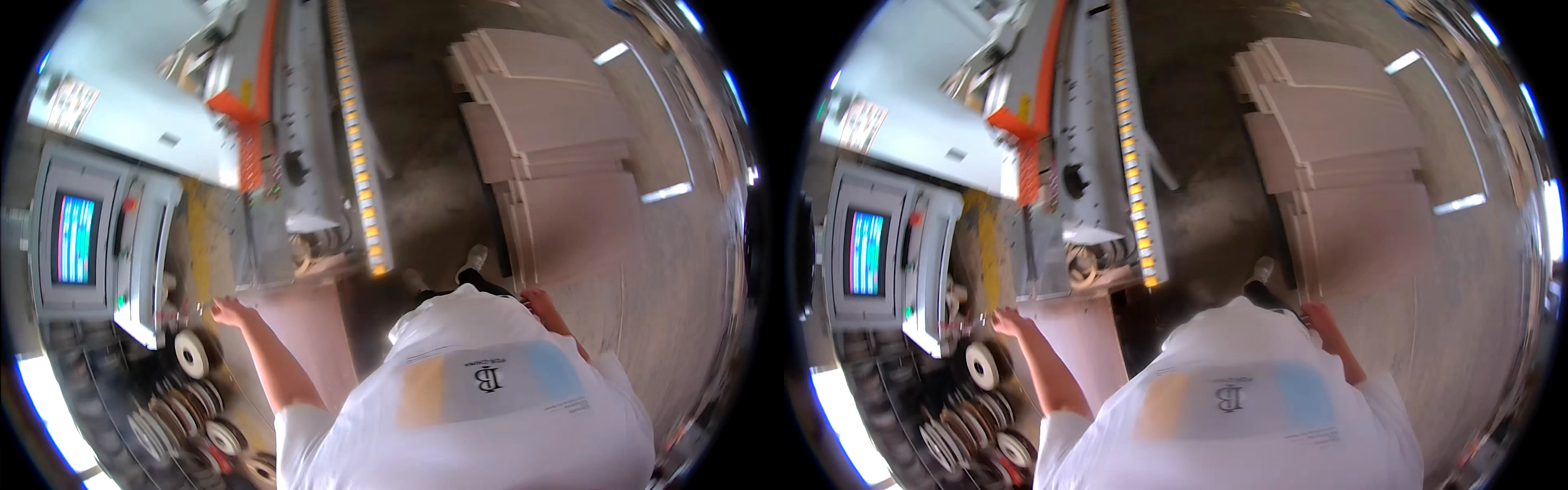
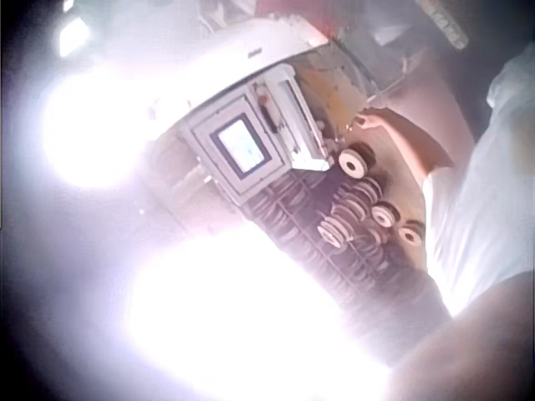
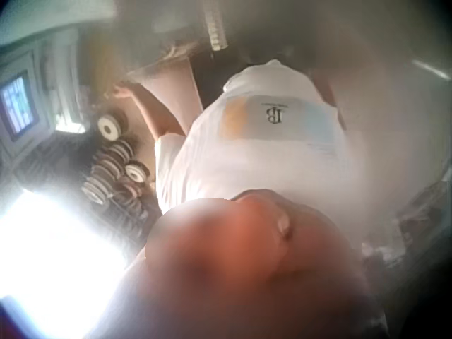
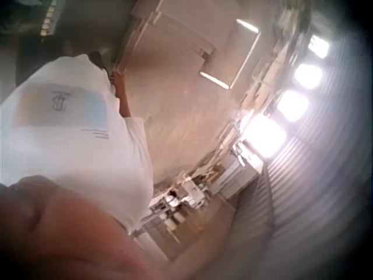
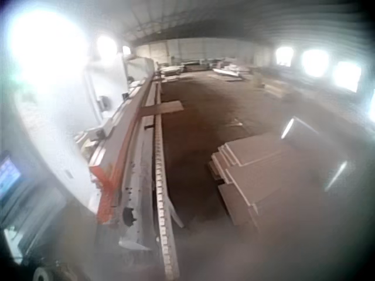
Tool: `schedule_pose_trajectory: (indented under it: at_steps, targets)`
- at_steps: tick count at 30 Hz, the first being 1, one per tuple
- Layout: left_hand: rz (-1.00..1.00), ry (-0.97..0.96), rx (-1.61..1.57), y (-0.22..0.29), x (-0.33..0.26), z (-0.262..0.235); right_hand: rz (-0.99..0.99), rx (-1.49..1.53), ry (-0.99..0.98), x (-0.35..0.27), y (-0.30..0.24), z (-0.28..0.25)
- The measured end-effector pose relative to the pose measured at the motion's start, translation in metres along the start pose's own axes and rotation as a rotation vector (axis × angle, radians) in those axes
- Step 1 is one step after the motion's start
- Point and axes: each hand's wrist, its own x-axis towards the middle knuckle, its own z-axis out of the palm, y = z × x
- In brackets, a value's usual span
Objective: The person repeatedly picks up flat cardboard sheets from a pile and places them onto a conveyor belt. The person uses both hands to handle the sheets, aligning them before they move along the belt.
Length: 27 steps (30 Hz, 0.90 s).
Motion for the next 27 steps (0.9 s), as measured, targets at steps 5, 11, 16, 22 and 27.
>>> schedule_pose_trajectory:
  at_steps: [5,11,16,22,27]
  targets:
    - [-0.127,-0.481,-0.167,-0.015,-0.202,0.072,0.098,-0.100,0.076,0.042,0.030,-0.025]
    - [-0.274,-1.393,0.140,-0.015,-0.408,0.113,-0.003,-0.083,0.111,0.100,0.058,-0.054]
    - [-0.740,-1.987,0.339,-0.114,-0.459,0.110,-0.389,-0.480,0.476,0.154,0.136,-0.080]
    - [0.566,-2.322,0.924,-0.162,-0.456,0.078,0.106,-0.327,0.518,0.162,0.132,-0.112]
    - [0.470,-2.248,1.284,-0.084,-0.493,0.096,0.288,-0.184,0.562,0.188,0.165,-0.125]
